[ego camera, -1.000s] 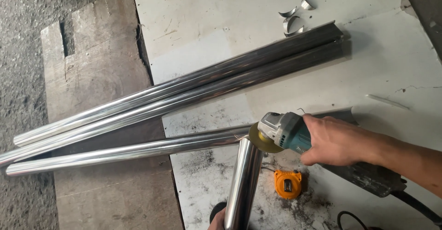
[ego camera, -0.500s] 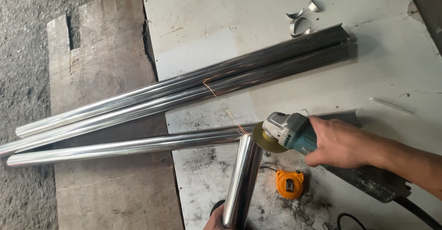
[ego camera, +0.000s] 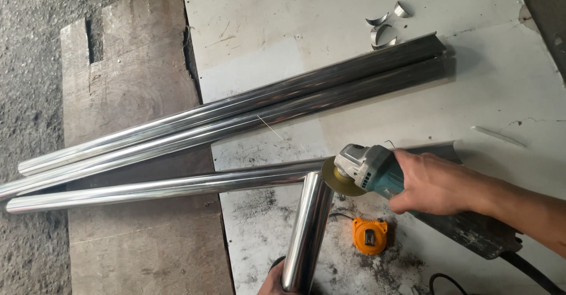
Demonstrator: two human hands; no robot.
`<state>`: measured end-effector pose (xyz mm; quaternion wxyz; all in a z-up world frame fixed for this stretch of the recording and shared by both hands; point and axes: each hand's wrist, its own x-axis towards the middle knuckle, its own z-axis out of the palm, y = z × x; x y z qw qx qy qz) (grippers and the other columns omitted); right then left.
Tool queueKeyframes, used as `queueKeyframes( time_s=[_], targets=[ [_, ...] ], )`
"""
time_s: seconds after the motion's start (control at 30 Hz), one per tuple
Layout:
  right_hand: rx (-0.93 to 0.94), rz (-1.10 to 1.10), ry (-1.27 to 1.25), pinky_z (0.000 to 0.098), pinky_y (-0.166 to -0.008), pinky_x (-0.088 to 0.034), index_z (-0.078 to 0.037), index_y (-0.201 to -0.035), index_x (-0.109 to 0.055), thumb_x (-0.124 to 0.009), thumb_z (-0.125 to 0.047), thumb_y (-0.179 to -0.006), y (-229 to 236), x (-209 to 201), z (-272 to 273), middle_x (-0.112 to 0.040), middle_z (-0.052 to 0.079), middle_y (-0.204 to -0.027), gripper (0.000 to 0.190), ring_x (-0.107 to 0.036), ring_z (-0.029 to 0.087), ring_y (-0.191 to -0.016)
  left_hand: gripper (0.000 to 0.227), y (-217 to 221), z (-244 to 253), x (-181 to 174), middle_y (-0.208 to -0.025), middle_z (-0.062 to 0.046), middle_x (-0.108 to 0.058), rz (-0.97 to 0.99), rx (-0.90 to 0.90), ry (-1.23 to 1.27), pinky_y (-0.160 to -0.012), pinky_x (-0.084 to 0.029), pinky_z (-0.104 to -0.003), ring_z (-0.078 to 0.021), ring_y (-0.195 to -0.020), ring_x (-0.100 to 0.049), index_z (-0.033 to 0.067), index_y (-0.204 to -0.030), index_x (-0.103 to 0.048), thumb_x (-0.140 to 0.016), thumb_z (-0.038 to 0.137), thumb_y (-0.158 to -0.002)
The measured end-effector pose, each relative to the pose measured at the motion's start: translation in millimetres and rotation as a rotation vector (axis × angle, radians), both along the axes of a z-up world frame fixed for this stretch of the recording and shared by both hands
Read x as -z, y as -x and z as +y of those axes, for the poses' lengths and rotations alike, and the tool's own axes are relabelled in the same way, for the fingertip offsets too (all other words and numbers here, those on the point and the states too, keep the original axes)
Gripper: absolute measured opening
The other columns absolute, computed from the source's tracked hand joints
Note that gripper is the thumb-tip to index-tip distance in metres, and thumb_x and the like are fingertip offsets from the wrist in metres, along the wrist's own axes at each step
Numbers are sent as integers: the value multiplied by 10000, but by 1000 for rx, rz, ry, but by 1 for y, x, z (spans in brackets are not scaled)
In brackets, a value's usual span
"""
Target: Using an angle grinder to shape the end of a stainless steel pipe for a saddle joint
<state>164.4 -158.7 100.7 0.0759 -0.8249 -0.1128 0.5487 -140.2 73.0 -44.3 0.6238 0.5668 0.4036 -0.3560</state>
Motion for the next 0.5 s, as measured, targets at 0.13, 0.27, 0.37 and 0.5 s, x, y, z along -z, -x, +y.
queueKeyframes(
  time_s=[0.13,0.27,0.37,0.5],
  targets=[
    [20,6,-28,326,-514,-353,-193,-1170,-561,-782,-268,-793,-1,8,-2,-539,14,-645,444,-485,147,-554,1096,29,6,44,-1416,-51,-663,60,-145,-6,-1163,-415,-414,-233,-1313,-646,177,-1509,-510,-984,365,-539],
    [3,6,3,320,-521,-363,-214,-1207,-544,-772,-276,-786,0,4,0,-556,15,-659,483,-507,149,-568,967,5,4,6,-1253,-65,-723,24,-45,17,-1004,-462,-280,-193,-1143,-712,148,-1485,-553,-885,250,-582],
    [6,-1,2,318,-519,-367,-215,-1210,-546,-766,-273,-779,1,5,2,-570,15,-662,487,-516,149,-566,906,-5,0,-9,-1161,-53,-767,42,13,-9,-941,-492,-221,-158,-1069,-745,149,-1459,-595,-855,233,-595],
    [30,18,-31,325,-504,-336,-168,-1118,-560,-782,-270,-802,0,12,-1,-488,4,-628,399,-460,141,-541,920,-4,-1,-5,-1103,-56,-765,17,-36,55,-921,-492,-244,-172,-1023,-741,126,-1441,-620,-896,269,-574]
  ],
)
